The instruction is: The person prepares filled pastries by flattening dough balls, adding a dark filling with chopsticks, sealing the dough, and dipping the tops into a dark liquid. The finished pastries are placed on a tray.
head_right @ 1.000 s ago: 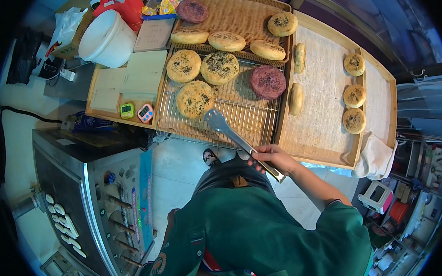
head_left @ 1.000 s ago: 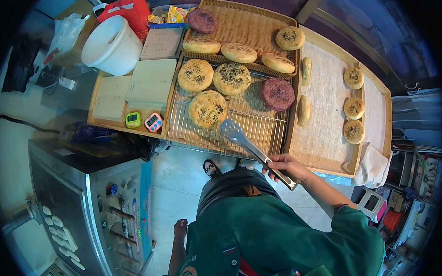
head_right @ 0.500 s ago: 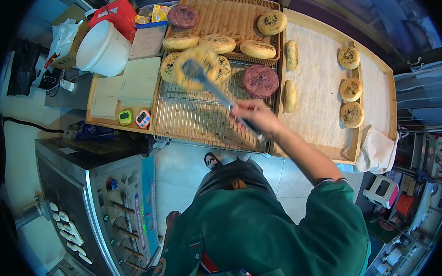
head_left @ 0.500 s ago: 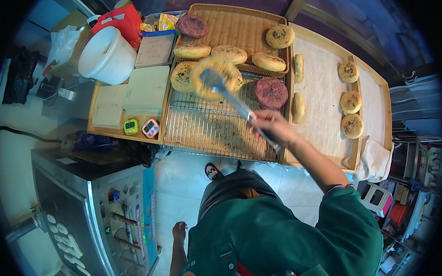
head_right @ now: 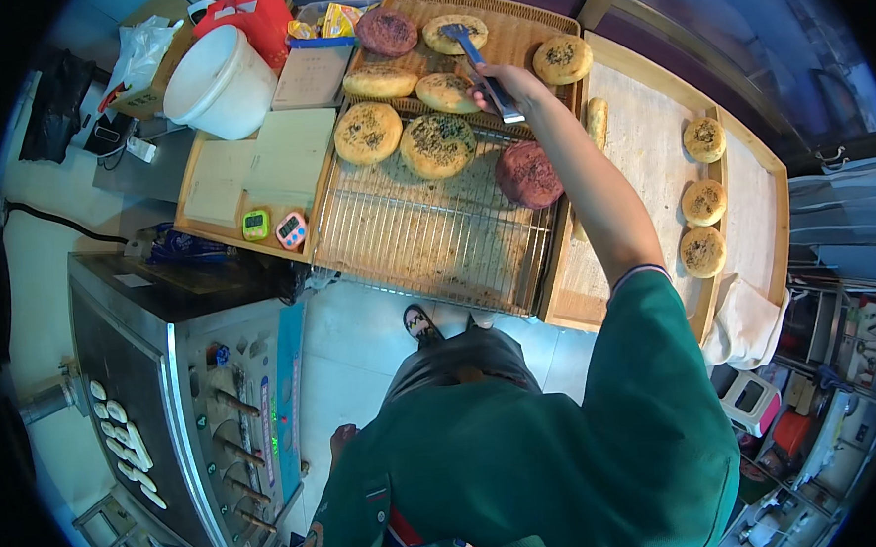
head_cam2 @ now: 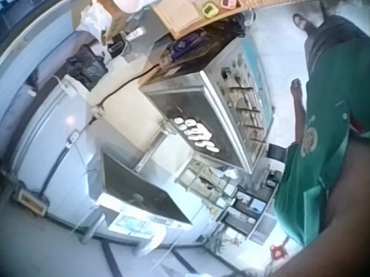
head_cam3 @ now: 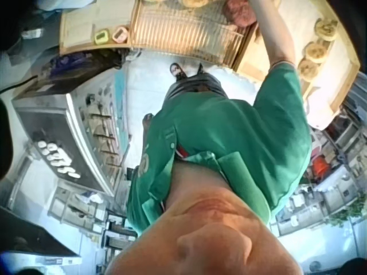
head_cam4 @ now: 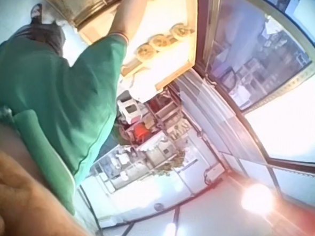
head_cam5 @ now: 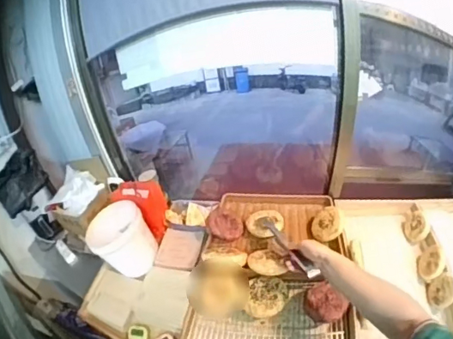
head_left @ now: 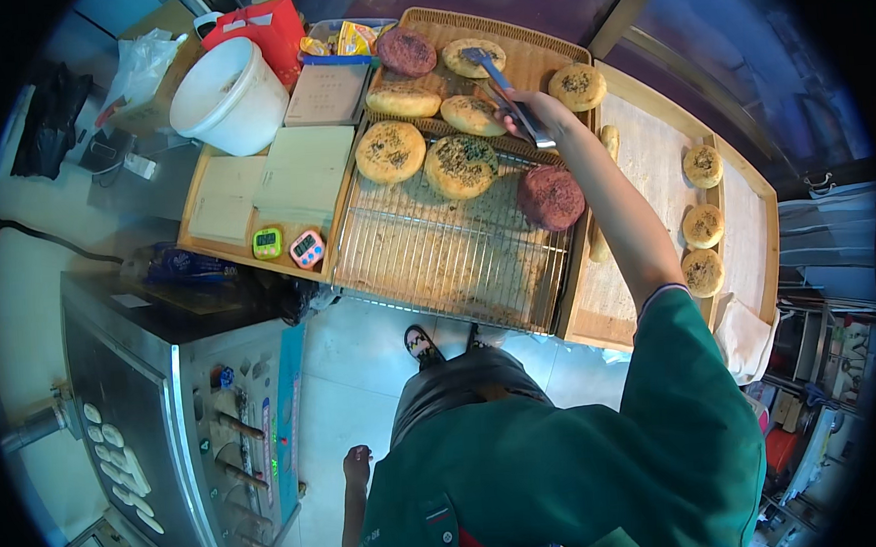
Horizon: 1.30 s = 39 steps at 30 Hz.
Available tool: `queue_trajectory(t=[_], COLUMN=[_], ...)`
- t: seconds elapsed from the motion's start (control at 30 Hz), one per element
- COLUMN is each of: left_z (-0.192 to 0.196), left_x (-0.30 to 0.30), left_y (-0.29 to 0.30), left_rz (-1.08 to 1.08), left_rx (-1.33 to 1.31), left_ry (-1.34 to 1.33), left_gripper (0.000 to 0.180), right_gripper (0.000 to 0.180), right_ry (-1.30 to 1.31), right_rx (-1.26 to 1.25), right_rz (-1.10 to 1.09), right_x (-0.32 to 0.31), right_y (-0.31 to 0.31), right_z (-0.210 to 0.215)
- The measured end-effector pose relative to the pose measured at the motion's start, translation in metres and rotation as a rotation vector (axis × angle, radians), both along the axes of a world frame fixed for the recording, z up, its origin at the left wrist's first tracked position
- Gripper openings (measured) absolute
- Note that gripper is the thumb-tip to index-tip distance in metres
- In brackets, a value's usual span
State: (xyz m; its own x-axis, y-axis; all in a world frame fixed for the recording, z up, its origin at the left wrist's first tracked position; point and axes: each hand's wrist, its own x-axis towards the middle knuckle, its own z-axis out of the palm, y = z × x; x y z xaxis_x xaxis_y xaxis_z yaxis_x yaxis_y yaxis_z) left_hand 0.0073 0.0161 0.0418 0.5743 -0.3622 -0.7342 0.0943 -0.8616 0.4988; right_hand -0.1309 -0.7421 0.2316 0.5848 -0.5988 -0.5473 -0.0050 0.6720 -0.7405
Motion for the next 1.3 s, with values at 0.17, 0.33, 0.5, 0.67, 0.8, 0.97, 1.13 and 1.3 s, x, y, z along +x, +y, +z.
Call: queue_trajectory(t=[0.17, 0.33, 0.5, 0.67, 0.8, 0.97, 1.13, 1.3], left_z=[-0.086, -0.123, -0.079, -0.002, -0.012, -0.072, -0.1, -0.069], left_x=[-0.007, 0.025, 0.066, 0.035, -0.043, -0.211, -0.338, -0.382], left_y=[0.093, 0.088, 0.011, -0.033, 0.047, 0.19, 0.274, 0.264], left_rz=[-0.164, -0.43, -0.213, 0.181, 0.21, -0.331, -0.099, 0.583], left_rx=[0.008, 0.083, -0.139, -0.315, -0.188, 0.145, 0.376, 0.204], left_ry=[-0.062, -0.09, -0.157, -0.167, -0.244, -0.317, -0.181, -0.039], left_gripper=[0.021, 0.037, 0.031, 0.022, 0.028, 0.021, 0.022, 0.028], right_gripper=[0.026, 0.02, 0.024, 0.029, 0.033, 0.033, 0.036, 0.038], right_ry=[0.036, 0.106, 0.086, -0.028, -0.042, 0.05, -0.001, -0.004], right_rx=[-0.178, -0.292, 0.033, 0.131, -0.049, -0.3, -0.334, -0.353], right_rz=[0.0, 0.179, 0.439, 0.729, 0.88, 0.825, 0.877, 1.121], right_x=[-0.052, -0.115, -0.092, -0.07, -0.042, -0.036, -0.017, 0.009], right_y=[0.131, 0.253, 0.346, 0.38, 0.386, 0.386, 0.427, 0.492], right_z=[0.032, -0.01, -0.017, -0.018, -0.018, -0.031, -0.042, -0.036])
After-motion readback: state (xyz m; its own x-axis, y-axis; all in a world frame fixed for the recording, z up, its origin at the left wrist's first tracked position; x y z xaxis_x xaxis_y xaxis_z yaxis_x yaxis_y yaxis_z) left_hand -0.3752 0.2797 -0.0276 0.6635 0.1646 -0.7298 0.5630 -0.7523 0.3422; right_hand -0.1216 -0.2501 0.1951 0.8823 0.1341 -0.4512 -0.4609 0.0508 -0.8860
